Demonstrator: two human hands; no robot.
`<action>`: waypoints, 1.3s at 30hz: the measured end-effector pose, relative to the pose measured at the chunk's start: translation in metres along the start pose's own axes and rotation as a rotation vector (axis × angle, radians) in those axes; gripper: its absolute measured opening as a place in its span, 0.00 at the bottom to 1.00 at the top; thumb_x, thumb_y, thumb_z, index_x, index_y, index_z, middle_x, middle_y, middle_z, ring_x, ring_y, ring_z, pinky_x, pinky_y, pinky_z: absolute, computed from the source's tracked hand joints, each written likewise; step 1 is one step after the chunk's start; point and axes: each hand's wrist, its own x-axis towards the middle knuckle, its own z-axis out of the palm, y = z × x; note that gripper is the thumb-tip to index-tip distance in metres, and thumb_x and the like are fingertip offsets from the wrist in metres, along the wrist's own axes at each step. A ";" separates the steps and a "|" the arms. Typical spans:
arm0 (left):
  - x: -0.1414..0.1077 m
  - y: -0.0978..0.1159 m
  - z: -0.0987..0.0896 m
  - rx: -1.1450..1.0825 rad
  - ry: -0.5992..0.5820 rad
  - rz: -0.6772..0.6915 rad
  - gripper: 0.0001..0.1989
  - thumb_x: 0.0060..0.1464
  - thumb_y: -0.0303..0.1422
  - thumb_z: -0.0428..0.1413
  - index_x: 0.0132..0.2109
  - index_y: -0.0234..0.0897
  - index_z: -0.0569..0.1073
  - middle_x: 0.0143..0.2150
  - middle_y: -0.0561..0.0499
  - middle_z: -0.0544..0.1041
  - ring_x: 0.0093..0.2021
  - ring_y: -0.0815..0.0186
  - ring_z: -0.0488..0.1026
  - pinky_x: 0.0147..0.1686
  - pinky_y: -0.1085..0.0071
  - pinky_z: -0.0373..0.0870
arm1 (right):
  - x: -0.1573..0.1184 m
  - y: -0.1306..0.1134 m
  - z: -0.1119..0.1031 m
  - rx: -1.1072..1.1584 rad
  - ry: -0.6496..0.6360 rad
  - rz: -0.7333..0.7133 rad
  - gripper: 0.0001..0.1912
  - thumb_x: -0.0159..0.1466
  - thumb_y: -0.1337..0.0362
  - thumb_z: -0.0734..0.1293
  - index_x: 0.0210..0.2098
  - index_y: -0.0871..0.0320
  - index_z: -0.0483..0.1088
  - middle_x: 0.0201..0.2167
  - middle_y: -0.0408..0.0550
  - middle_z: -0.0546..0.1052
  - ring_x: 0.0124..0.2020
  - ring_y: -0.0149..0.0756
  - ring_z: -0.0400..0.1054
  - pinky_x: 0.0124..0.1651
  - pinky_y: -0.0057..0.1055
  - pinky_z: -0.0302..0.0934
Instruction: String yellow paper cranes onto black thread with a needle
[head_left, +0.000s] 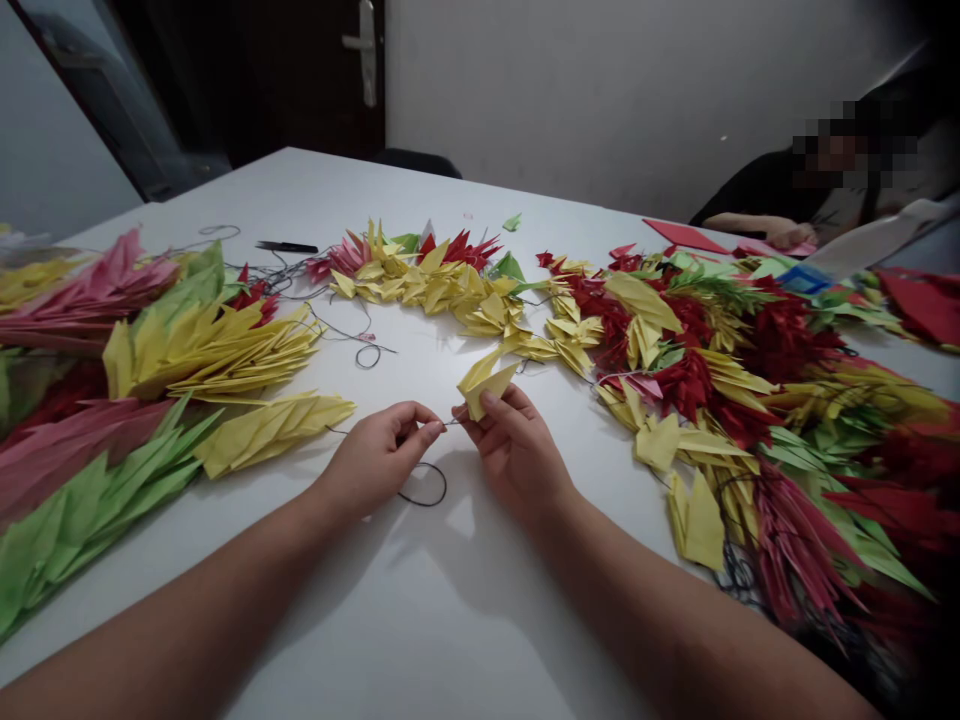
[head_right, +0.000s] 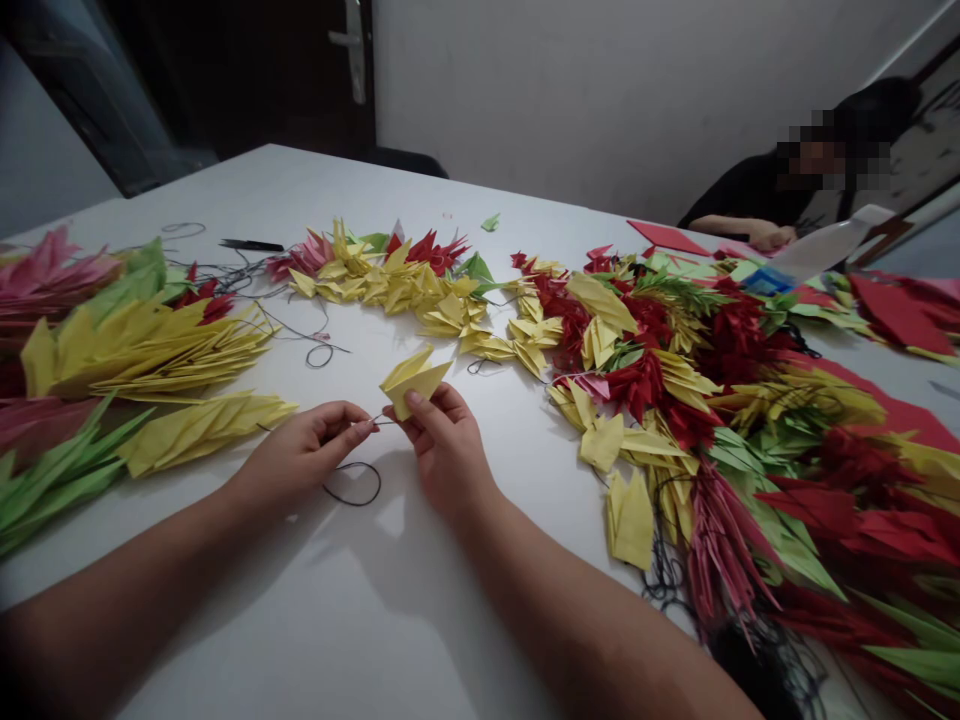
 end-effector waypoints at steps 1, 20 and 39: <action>0.000 0.001 0.000 -0.030 0.005 -0.004 0.15 0.52 0.45 0.51 0.35 0.37 0.72 0.25 0.55 0.70 0.26 0.68 0.63 0.27 0.72 0.58 | 0.002 -0.001 -0.001 0.003 0.023 0.003 0.12 0.45 0.62 0.75 0.26 0.56 0.71 0.26 0.38 0.75 0.28 0.26 0.69 0.41 0.27 0.68; 0.004 -0.001 -0.002 -0.254 0.027 -0.016 0.12 0.50 0.42 0.55 0.35 0.38 0.73 0.25 0.56 0.69 0.24 0.71 0.61 0.25 0.75 0.57 | 0.010 -0.002 -0.006 0.034 0.088 0.103 0.13 0.44 0.64 0.75 0.24 0.58 0.67 0.22 0.39 0.73 0.22 0.24 0.66 0.32 0.24 0.67; 0.003 -0.004 -0.003 -0.147 -0.059 0.008 0.17 0.50 0.47 0.54 0.38 0.38 0.74 0.26 0.55 0.72 0.26 0.69 0.66 0.26 0.74 0.60 | 0.010 -0.007 0.001 -0.039 0.134 0.156 0.12 0.42 0.67 0.75 0.22 0.60 0.67 0.20 0.40 0.73 0.22 0.25 0.68 0.32 0.25 0.67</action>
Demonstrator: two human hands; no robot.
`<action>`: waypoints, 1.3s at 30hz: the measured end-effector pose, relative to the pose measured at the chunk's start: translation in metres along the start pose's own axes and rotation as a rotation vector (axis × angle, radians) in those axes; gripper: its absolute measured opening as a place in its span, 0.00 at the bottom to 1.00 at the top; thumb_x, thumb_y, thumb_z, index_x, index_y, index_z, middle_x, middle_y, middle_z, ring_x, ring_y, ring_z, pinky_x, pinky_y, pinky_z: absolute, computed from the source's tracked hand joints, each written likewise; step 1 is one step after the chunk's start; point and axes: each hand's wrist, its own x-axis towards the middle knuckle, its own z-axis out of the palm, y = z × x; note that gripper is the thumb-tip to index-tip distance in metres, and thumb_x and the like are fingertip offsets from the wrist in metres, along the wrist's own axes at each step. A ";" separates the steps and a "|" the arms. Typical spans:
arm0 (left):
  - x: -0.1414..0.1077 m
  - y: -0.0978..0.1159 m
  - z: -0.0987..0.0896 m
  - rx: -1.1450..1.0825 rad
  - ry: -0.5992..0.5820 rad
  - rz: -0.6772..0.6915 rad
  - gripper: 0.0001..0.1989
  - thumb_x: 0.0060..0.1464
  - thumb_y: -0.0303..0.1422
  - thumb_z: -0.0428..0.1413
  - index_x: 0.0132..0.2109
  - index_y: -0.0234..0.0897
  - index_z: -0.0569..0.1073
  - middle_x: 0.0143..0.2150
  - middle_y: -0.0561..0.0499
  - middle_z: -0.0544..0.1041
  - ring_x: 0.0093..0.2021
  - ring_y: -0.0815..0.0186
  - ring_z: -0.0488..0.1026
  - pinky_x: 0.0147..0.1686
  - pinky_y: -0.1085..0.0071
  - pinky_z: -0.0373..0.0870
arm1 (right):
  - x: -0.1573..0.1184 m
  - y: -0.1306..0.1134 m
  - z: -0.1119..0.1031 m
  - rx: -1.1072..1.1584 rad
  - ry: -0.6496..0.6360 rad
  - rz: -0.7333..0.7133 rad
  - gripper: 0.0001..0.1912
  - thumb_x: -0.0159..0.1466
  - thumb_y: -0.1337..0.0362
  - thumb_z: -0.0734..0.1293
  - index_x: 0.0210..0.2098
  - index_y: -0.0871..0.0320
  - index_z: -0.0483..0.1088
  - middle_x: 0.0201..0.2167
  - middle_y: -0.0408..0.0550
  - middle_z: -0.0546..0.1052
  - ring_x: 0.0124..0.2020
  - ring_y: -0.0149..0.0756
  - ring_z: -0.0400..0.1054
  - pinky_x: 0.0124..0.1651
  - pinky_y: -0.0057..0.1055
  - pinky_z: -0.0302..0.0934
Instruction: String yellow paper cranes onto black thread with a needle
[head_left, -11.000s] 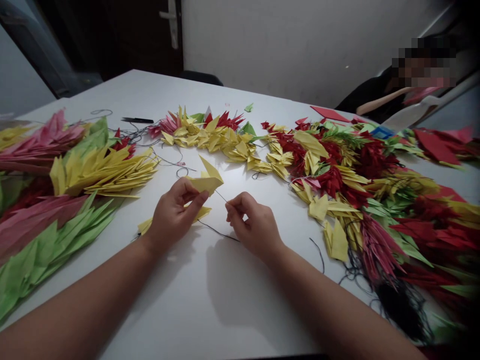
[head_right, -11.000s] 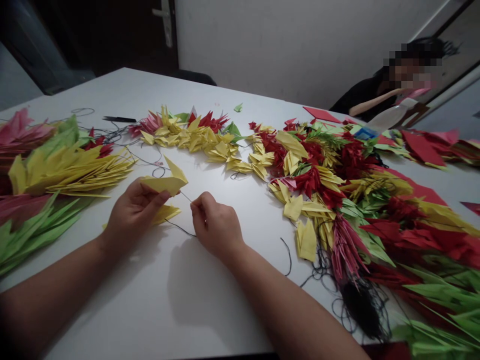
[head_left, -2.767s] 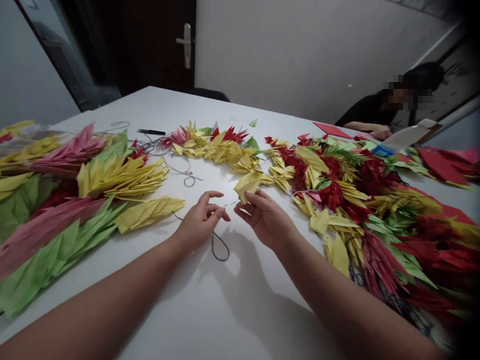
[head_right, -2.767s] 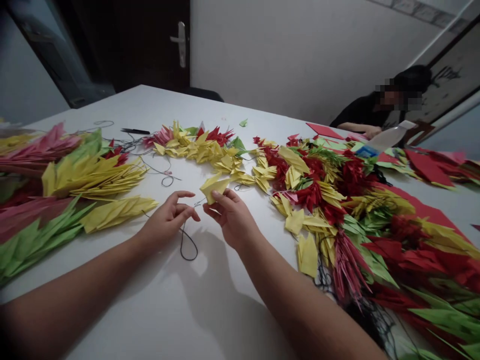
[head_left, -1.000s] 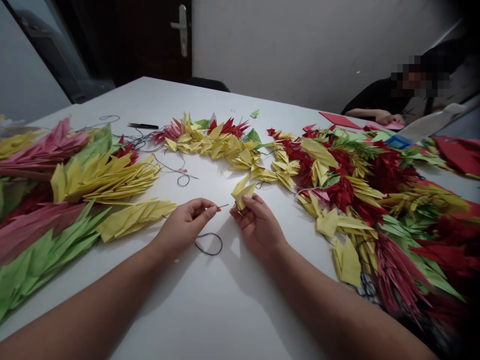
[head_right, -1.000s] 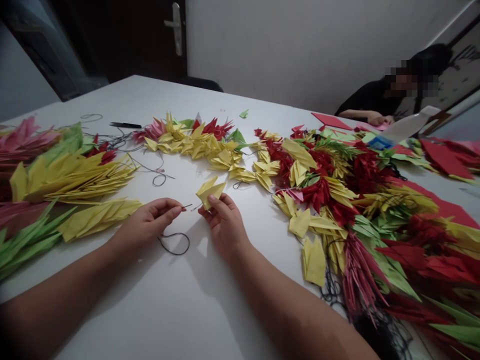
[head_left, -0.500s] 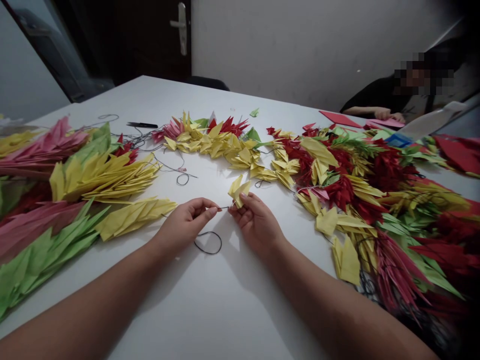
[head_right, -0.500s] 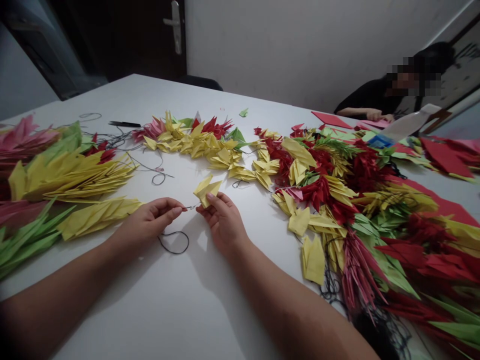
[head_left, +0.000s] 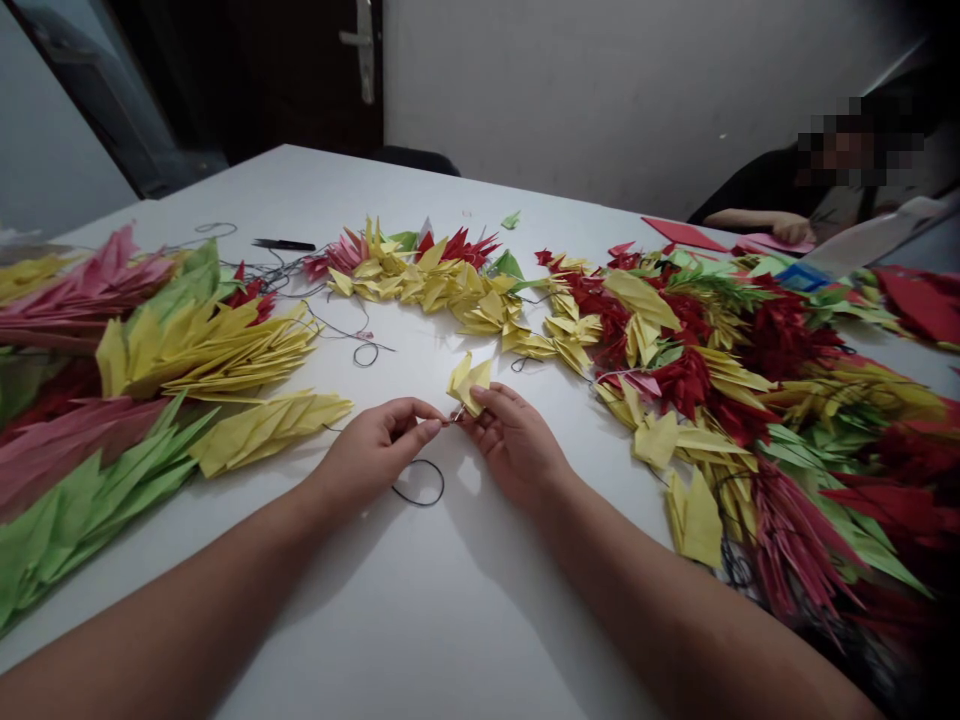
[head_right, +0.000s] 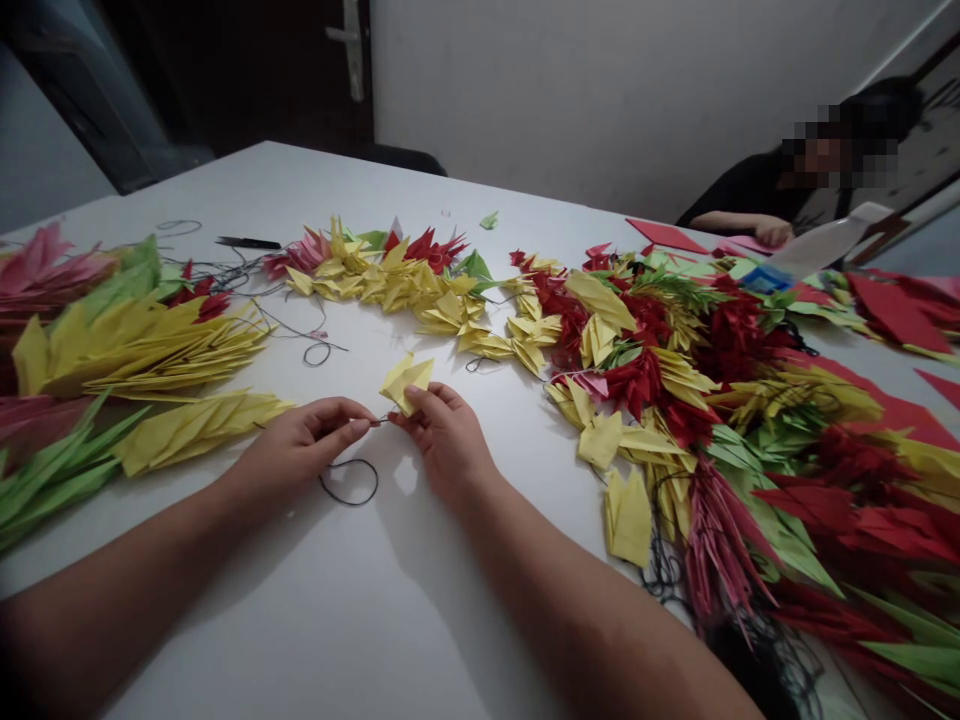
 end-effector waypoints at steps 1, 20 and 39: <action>0.000 0.000 0.000 0.021 -0.007 0.009 0.17 0.50 0.47 0.53 0.37 0.38 0.74 0.26 0.55 0.72 0.26 0.68 0.67 0.26 0.73 0.60 | 0.000 0.001 0.000 -0.011 -0.008 -0.005 0.13 0.42 0.67 0.75 0.22 0.60 0.68 0.21 0.40 0.74 0.22 0.25 0.68 0.32 0.25 0.67; -0.003 -0.006 0.008 -0.011 0.026 0.200 0.10 0.57 0.37 0.50 0.45 0.40 0.66 0.36 0.50 0.80 0.38 0.63 0.76 0.38 0.67 0.68 | -0.002 0.015 -0.006 -0.144 -0.103 -0.131 0.17 0.46 0.57 0.75 0.27 0.58 0.68 0.23 0.38 0.73 0.26 0.27 0.66 0.32 0.28 0.61; -0.006 -0.004 0.012 0.079 0.027 0.182 0.13 0.54 0.40 0.54 0.44 0.42 0.62 0.34 0.54 0.77 0.27 0.69 0.70 0.28 0.72 0.63 | -0.003 0.016 -0.005 -0.147 -0.150 -0.142 0.15 0.48 0.57 0.75 0.27 0.57 0.67 0.25 0.39 0.74 0.27 0.27 0.66 0.36 0.28 0.62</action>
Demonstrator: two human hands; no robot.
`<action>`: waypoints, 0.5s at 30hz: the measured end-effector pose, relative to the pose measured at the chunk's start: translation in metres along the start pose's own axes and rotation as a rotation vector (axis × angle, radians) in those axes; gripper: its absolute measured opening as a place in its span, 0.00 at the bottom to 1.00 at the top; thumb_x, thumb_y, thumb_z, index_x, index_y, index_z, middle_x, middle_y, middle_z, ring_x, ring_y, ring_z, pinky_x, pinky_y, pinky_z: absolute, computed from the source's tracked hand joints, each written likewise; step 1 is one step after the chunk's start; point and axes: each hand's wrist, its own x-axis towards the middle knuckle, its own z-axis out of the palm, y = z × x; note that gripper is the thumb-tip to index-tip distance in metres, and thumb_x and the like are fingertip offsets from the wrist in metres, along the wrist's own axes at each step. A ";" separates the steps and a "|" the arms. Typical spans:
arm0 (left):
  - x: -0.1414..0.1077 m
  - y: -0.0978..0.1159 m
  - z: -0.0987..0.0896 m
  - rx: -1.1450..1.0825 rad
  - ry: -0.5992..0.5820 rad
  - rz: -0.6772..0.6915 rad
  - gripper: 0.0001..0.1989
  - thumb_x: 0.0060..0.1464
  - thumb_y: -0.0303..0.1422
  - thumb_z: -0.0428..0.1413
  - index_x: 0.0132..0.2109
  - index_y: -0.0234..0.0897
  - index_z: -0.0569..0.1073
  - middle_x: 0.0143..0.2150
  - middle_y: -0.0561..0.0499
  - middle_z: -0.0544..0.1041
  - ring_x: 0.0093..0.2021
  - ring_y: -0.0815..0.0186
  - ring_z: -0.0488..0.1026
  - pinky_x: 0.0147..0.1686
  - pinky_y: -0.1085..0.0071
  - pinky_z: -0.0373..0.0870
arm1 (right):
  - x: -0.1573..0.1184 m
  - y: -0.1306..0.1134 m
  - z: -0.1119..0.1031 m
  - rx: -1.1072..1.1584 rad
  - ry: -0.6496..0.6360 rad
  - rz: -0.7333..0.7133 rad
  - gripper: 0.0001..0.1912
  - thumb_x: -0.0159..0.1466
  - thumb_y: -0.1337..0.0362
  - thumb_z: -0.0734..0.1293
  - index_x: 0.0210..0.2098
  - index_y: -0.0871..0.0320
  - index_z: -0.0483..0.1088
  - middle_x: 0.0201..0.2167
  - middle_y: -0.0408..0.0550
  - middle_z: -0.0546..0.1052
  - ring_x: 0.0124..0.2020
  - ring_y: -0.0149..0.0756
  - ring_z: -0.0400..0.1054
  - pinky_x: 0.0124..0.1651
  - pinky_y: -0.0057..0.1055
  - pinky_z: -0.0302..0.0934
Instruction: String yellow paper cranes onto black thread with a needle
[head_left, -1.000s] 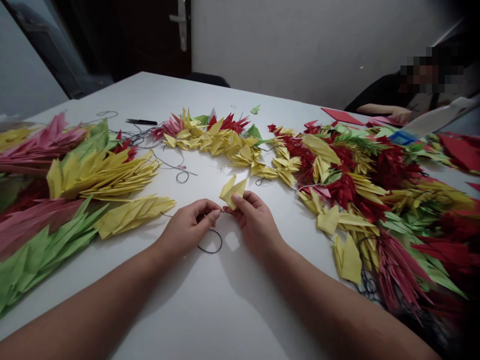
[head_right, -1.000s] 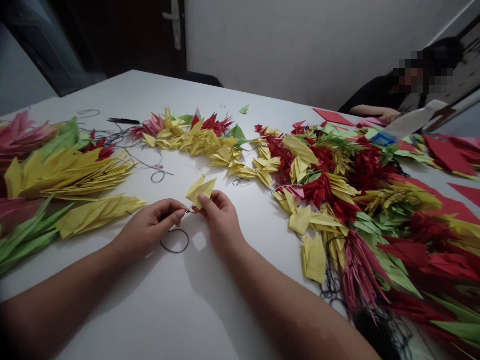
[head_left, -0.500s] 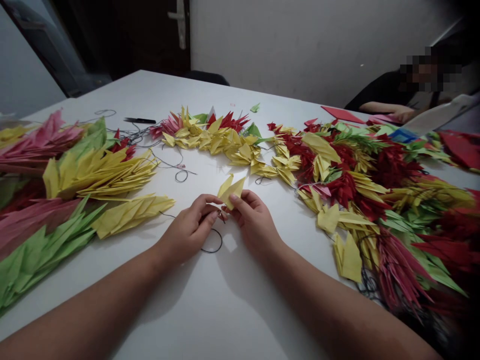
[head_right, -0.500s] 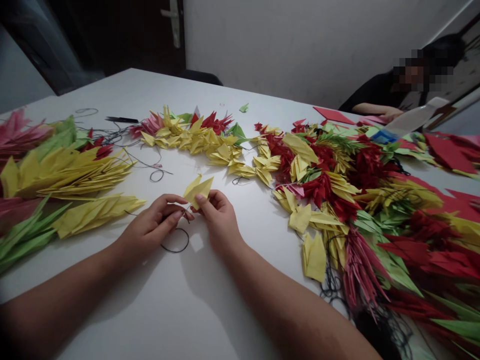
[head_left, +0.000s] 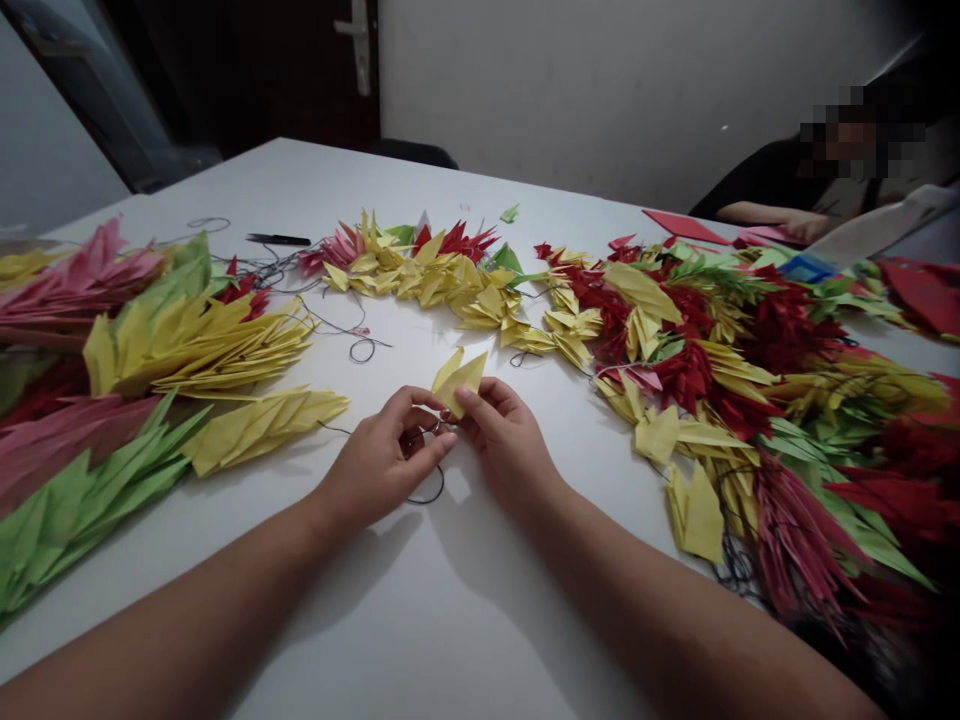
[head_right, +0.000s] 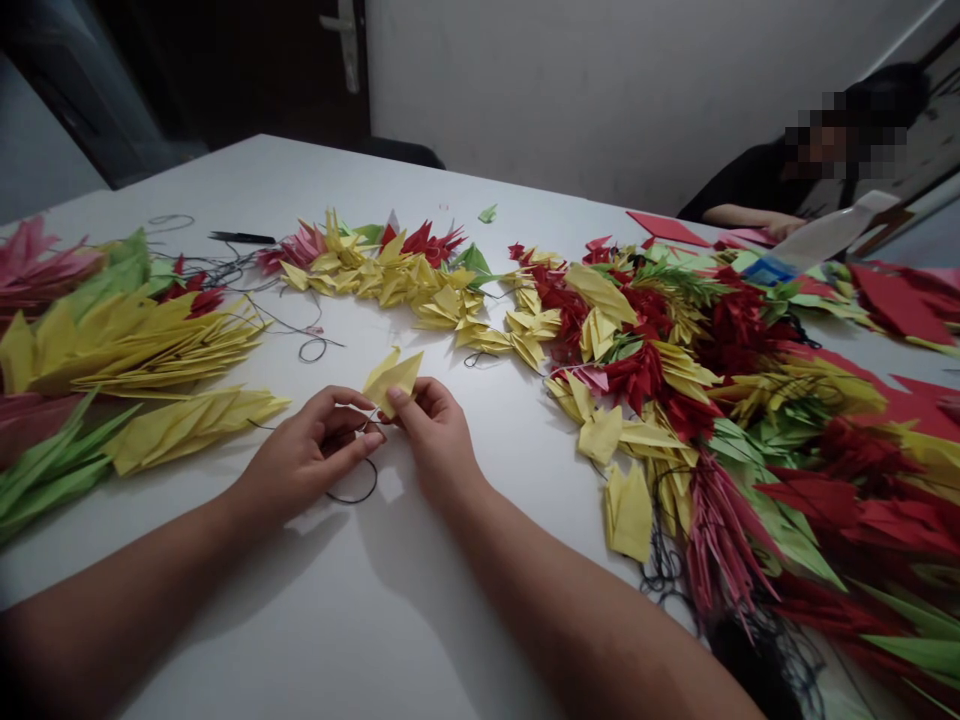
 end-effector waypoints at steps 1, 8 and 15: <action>0.000 0.001 0.000 0.005 0.010 -0.008 0.12 0.55 0.40 0.54 0.43 0.42 0.63 0.34 0.54 0.77 0.28 0.68 0.71 0.28 0.72 0.63 | 0.000 0.000 0.000 0.000 0.002 -0.001 0.15 0.48 0.57 0.75 0.27 0.57 0.67 0.25 0.39 0.74 0.27 0.27 0.66 0.36 0.28 0.62; -0.001 0.002 0.003 0.018 0.136 -0.049 0.15 0.51 0.43 0.57 0.40 0.41 0.63 0.33 0.53 0.78 0.30 0.67 0.74 0.29 0.72 0.65 | -0.001 0.001 0.000 -0.062 -0.005 -0.027 0.15 0.50 0.55 0.74 0.28 0.56 0.67 0.26 0.40 0.74 0.29 0.29 0.67 0.37 0.30 0.62; 0.002 -0.001 0.005 -0.086 0.209 -0.082 0.15 0.49 0.41 0.58 0.38 0.42 0.60 0.30 0.55 0.77 0.29 0.68 0.73 0.29 0.72 0.64 | -0.002 0.004 0.000 -0.114 -0.024 -0.062 0.13 0.51 0.56 0.73 0.28 0.56 0.69 0.27 0.40 0.73 0.31 0.29 0.66 0.39 0.29 0.60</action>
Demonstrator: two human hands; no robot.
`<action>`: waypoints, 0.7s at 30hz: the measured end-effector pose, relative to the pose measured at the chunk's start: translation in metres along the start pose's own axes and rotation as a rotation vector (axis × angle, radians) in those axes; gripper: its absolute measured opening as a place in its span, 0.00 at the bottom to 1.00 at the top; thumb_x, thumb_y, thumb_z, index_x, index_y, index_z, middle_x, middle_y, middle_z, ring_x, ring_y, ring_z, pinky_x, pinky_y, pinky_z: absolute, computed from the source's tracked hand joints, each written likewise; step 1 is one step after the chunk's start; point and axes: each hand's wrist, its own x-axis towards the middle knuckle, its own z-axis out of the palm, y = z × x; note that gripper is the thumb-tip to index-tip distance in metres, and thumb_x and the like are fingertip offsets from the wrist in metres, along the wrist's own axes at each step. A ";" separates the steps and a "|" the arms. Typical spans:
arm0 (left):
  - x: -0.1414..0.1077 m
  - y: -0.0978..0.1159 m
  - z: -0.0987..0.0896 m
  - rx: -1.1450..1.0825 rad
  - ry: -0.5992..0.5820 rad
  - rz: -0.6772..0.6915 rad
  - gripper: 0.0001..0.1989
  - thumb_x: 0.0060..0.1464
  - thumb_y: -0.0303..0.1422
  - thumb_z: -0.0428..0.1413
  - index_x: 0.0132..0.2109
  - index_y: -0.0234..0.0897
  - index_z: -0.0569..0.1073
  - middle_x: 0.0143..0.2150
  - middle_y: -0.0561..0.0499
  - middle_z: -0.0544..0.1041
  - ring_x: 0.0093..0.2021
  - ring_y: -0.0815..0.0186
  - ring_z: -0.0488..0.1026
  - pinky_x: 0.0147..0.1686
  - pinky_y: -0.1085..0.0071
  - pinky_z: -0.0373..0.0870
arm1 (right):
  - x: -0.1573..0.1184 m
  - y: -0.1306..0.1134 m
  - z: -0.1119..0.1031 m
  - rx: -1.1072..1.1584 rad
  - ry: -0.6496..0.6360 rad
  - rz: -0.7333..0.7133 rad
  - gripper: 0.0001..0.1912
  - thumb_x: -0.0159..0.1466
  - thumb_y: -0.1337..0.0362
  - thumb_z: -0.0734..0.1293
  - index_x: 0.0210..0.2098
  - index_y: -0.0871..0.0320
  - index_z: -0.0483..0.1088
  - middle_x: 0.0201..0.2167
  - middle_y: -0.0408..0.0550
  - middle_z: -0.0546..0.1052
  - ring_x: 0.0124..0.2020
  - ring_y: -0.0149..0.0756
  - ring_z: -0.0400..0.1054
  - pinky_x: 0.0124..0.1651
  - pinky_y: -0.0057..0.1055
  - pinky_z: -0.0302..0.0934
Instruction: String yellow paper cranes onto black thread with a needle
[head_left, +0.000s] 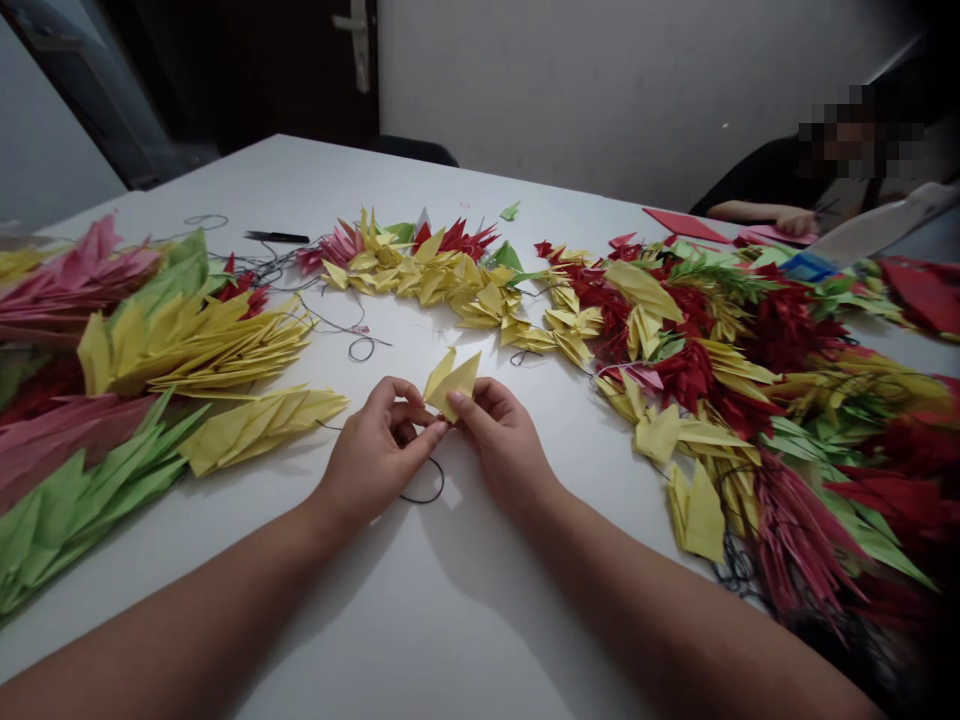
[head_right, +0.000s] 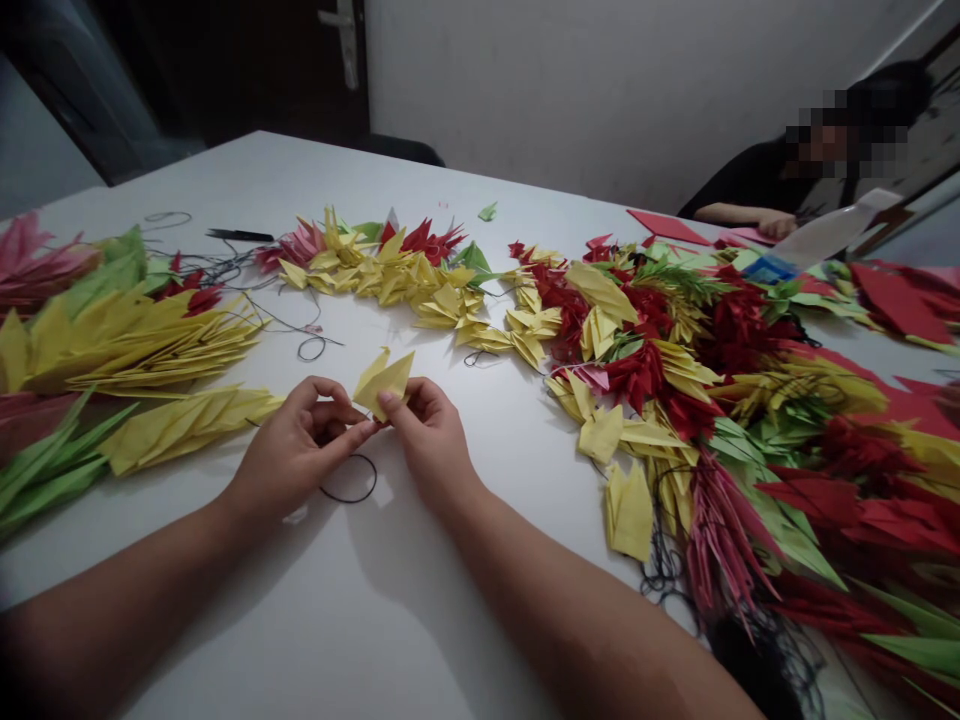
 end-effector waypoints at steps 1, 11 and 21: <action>0.000 0.000 0.000 -0.007 -0.012 -0.005 0.16 0.49 0.40 0.58 0.38 0.42 0.60 0.30 0.55 0.77 0.28 0.68 0.72 0.29 0.72 0.64 | 0.000 0.000 0.000 0.005 -0.004 0.002 0.13 0.51 0.56 0.73 0.28 0.56 0.69 0.27 0.40 0.73 0.31 0.29 0.66 0.39 0.29 0.60; 0.001 0.003 -0.003 0.047 -0.093 -0.006 0.15 0.48 0.37 0.57 0.40 0.42 0.59 0.28 0.57 0.76 0.23 0.71 0.66 0.26 0.73 0.60 | -0.001 -0.001 0.000 0.033 0.057 -0.016 0.14 0.50 0.55 0.74 0.28 0.56 0.68 0.25 0.38 0.71 0.27 0.27 0.65 0.36 0.29 0.61; 0.004 0.000 -0.010 0.134 -0.042 0.026 0.14 0.48 0.37 0.57 0.39 0.41 0.61 0.26 0.57 0.74 0.24 0.70 0.65 0.27 0.72 0.59 | 0.010 -0.010 -0.007 -0.001 0.292 -0.126 0.14 0.48 0.56 0.72 0.29 0.56 0.67 0.28 0.38 0.70 0.25 0.25 0.58 0.34 0.29 0.62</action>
